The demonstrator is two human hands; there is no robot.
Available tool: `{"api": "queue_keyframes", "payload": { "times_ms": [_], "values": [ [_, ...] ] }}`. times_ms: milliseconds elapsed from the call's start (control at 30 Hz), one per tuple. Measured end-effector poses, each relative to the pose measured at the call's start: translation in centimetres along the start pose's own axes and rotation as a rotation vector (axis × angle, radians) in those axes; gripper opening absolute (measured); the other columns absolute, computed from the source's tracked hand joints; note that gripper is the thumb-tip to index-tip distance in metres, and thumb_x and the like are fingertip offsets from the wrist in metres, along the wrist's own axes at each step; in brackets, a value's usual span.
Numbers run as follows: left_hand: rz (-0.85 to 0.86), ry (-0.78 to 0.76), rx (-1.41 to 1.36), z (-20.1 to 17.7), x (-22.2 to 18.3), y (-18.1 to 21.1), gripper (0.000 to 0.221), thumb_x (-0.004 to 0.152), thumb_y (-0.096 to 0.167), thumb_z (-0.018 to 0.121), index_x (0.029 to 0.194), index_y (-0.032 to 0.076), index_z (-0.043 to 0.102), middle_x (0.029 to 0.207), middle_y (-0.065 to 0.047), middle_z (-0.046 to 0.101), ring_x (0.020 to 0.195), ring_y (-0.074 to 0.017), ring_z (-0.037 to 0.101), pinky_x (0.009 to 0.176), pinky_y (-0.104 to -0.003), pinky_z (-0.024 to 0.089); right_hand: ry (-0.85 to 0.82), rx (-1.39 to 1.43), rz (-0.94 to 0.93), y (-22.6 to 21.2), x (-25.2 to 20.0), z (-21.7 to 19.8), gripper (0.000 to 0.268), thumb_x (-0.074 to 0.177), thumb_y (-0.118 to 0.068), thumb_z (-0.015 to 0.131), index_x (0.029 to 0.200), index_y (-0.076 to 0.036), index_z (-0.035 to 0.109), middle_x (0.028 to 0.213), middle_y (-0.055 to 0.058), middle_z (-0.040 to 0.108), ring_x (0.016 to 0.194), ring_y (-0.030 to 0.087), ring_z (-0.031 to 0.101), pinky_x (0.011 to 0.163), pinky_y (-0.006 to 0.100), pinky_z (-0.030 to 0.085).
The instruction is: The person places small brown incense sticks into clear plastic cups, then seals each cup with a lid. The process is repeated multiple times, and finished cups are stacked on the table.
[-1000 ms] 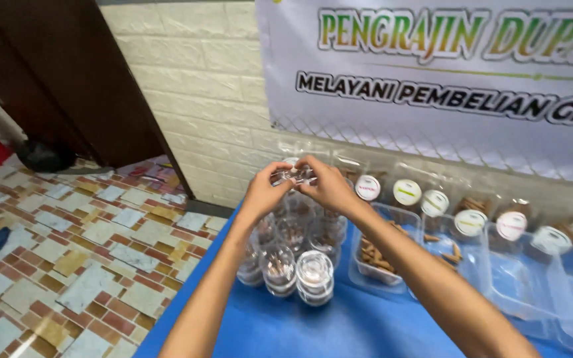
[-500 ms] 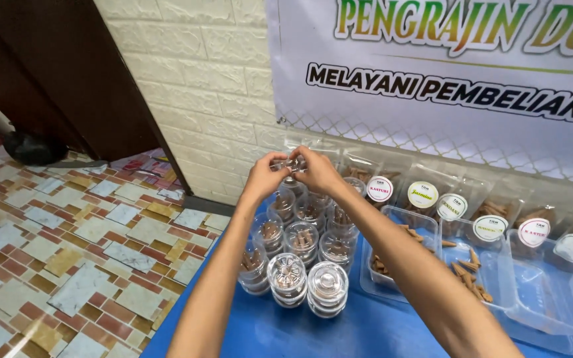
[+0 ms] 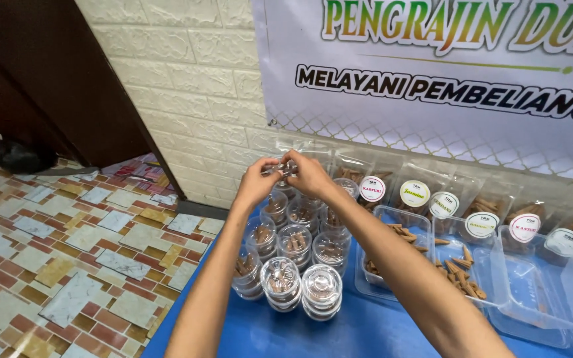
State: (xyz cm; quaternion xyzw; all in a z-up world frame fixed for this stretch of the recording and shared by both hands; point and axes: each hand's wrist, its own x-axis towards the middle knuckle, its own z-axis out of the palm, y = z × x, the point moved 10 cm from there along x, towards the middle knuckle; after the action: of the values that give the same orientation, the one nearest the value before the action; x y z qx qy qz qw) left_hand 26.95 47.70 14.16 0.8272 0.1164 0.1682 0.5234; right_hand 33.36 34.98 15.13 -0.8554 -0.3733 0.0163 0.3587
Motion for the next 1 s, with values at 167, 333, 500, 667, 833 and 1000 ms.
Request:
{"api": "queue_keyframes", "payload": {
  "times_ms": [167,333,500,667,833,1000],
  "values": [
    [-0.035,-0.007,0.016,-0.6,-1.1,1.0,0.048,0.083,0.031,0.080,0.130,0.023,0.071,0.137,-0.025,0.064,0.123,-0.0366,0.066,0.103,-0.045,0.054,-0.002,0.052,-0.013,-0.6,-1.3,-1.3,0.052,0.083,-0.015,0.075,0.131,-0.024,0.058,0.118,0.026,0.070,0.114,0.039,0.070,0.098,0.052,0.056],
    [0.038,0.067,0.094,-3.3,-3.0,3.4,0.048,0.081,0.032,0.081,0.127,0.025,0.072,0.135,-0.027,0.064,0.120,-0.0406,0.066,0.103,-0.048,0.052,0.028,0.075,-0.054,-2.3,-4.9,-6.6,0.052,0.084,-0.014,0.074,0.133,-0.022,0.058,0.134,0.030,0.063,0.118,0.042,0.067,0.103,0.053,0.054],
    [0.482,0.327,0.219,-6.0,-8.6,12.5,0.038,0.087,0.012,0.073,0.125,0.008,0.069,0.123,-0.019,0.066,0.126,-0.0430,0.059,0.110,-0.052,0.043,0.169,0.193,-0.141,-3.4,-11.7,-13.4,0.041,0.088,-0.010,0.072,0.128,-0.013,0.063,0.127,0.028,0.066,0.118,0.045,0.065,0.101,0.050,0.056],
    [0.738,0.388,0.179,-1.7,-17.3,21.3,0.035,0.087,0.006,0.070,0.122,0.007,0.067,0.120,-0.016,0.065,0.126,-0.0394,0.059,0.111,-0.051,0.040,0.250,0.138,-0.135,-4.7,-23.4,-19.2,0.038,0.090,-0.011,0.074,0.128,-0.012,0.067,0.112,0.019,0.071,0.111,0.038,0.069,0.097,0.048,0.057],
    [0.930,0.250,0.029,8.2,-25.8,26.1,0.030,0.090,0.003,0.066,0.120,0.010,0.068,0.118,-0.012,0.068,0.125,-0.0362,0.061,0.111,-0.048,0.041,0.306,0.247,-0.063,-1.5,-35.0,-21.9,0.032,0.090,-0.009,0.073,0.122,-0.009,0.074,0.110,0.018,0.079,0.106,0.034,0.075,0.096,0.047,0.059],
    [0.908,-0.170,-0.122,20.7,-33.8,25.4,0.022,0.096,0.010,0.060,0.118,0.011,0.065,0.122,-0.014,0.062,0.120,-0.0334,0.057,0.111,-0.046,0.041,0.310,0.307,0.040,6.0,-45.4,-19.9,0.030,0.091,-0.013,0.070,0.120,-0.006,0.071,0.123,0.007,0.078,0.117,0.016,0.072,0.106,0.031,0.055]
  ]
}}
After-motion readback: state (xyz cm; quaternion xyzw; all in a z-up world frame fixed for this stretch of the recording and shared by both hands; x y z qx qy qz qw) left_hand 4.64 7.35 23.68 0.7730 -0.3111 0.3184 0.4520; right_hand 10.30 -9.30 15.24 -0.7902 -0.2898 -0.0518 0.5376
